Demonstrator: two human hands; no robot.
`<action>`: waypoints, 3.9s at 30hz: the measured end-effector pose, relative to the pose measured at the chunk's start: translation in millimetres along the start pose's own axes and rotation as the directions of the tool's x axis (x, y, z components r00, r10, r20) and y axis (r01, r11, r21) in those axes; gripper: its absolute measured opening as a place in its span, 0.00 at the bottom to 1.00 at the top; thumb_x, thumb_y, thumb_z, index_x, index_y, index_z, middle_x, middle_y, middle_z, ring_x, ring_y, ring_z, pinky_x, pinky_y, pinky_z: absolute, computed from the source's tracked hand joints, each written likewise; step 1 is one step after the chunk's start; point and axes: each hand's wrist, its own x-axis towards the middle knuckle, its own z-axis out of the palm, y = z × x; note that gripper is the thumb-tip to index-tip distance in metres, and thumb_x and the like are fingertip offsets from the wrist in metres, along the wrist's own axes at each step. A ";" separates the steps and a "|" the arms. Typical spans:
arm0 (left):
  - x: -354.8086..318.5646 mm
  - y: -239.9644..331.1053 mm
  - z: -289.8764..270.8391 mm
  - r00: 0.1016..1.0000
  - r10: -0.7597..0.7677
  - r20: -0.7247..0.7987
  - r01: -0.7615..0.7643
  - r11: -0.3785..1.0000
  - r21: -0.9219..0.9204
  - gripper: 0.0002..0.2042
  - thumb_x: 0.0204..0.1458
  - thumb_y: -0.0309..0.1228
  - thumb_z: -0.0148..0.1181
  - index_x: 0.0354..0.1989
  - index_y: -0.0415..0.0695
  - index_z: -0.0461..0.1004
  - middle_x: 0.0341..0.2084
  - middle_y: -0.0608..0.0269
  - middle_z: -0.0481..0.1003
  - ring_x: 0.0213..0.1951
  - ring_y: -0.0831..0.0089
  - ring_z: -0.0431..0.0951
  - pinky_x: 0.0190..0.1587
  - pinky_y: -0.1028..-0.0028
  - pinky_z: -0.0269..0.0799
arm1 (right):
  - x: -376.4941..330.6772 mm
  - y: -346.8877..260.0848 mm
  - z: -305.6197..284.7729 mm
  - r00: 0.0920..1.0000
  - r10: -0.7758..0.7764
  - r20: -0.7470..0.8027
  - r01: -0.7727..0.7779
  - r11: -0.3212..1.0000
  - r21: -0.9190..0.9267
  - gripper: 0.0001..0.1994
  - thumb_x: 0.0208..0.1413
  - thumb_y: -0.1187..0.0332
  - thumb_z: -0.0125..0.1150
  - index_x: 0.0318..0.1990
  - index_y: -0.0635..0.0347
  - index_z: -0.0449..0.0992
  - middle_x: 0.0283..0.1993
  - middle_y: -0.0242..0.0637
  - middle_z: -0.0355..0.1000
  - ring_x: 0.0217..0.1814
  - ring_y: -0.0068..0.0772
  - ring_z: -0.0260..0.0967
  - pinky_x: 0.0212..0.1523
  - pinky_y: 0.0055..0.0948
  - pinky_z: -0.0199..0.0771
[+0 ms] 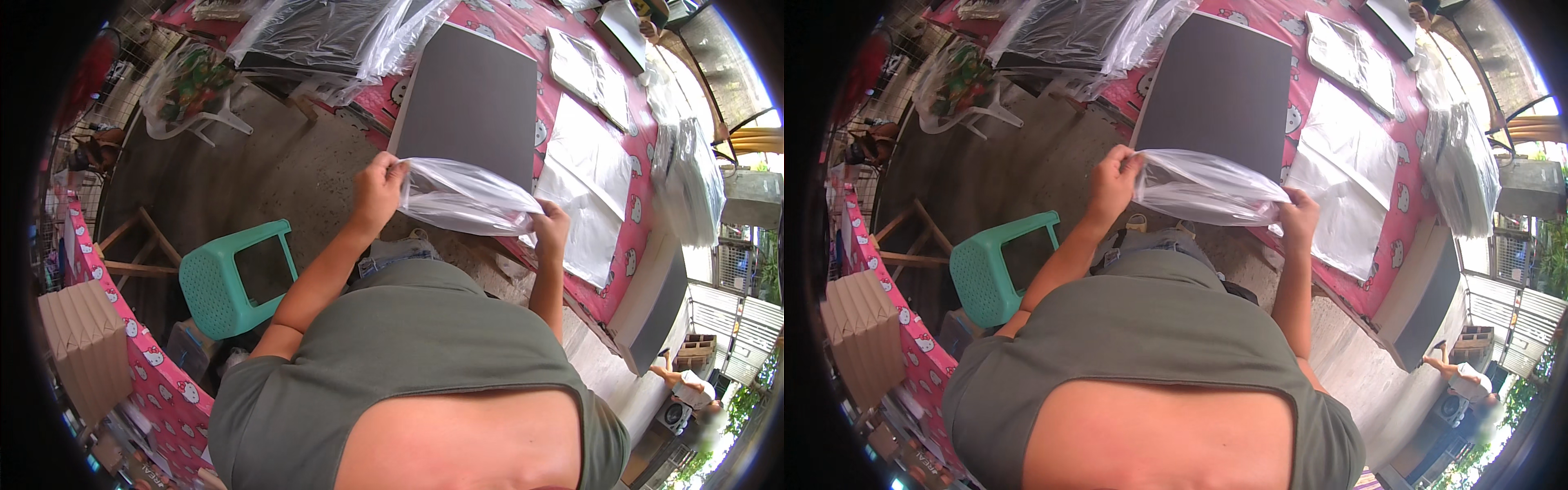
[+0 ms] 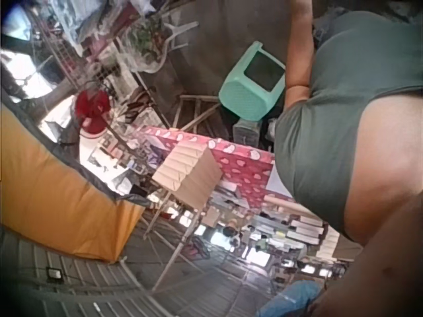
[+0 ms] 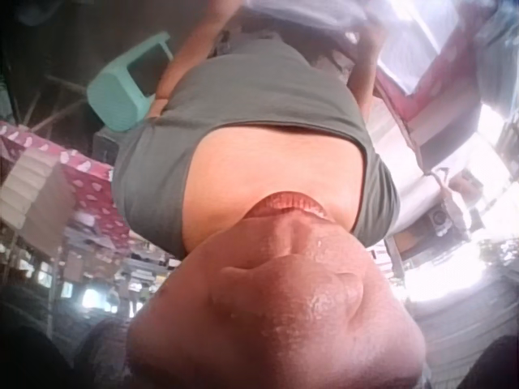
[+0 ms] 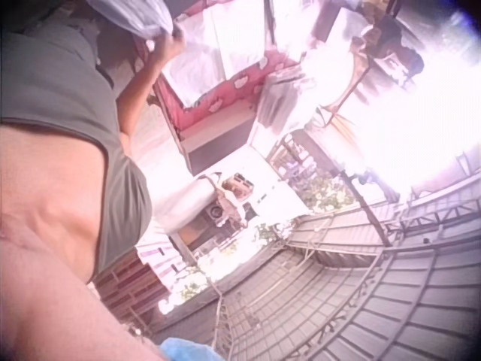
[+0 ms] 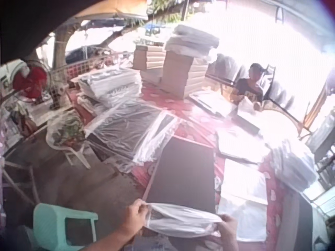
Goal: The person puts rectangular paper boards into plastic bags and sets the filled bags aside on a table.
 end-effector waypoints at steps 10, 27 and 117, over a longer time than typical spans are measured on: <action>28.4 130.9 -87.1 0.880 0.201 0.430 0.211 0.647 -0.733 0.08 0.52 0.32 0.49 0.35 0.40 0.65 0.21 0.66 0.68 0.24 0.80 0.71 0.17 0.83 0.65 | -25.8 -101.0 -53.5 0.894 -0.448 -0.019 0.420 0.822 0.384 0.25 0.45 0.66 0.52 0.52 0.67 0.57 0.47 0.48 0.63 0.46 0.34 0.63 0.47 0.32 0.63; 178.4 -19.4 25.4 0.948 -0.233 0.216 0.303 0.865 -0.399 0.08 0.45 0.32 0.57 0.30 0.40 0.73 0.16 0.62 0.73 0.16 0.76 0.72 0.18 0.79 0.65 | 167.0 -33.7 36.0 0.944 -0.330 0.001 0.328 0.939 0.103 0.16 0.45 0.60 0.61 0.35 0.65 0.74 0.24 0.28 0.66 0.26 0.17 0.59 0.28 0.20 0.60; 61.0 140.3 28.2 0.909 0.140 0.392 0.246 0.578 -0.778 0.08 0.47 0.32 0.58 0.28 0.39 0.72 0.24 0.66 0.73 0.23 0.81 0.71 0.25 0.81 0.68 | -7.4 -169.6 42.9 0.824 -0.567 0.018 0.567 0.823 -0.014 0.05 0.47 0.75 0.54 0.32 0.63 0.75 0.22 0.31 0.72 0.21 0.15 0.65 0.23 0.18 0.65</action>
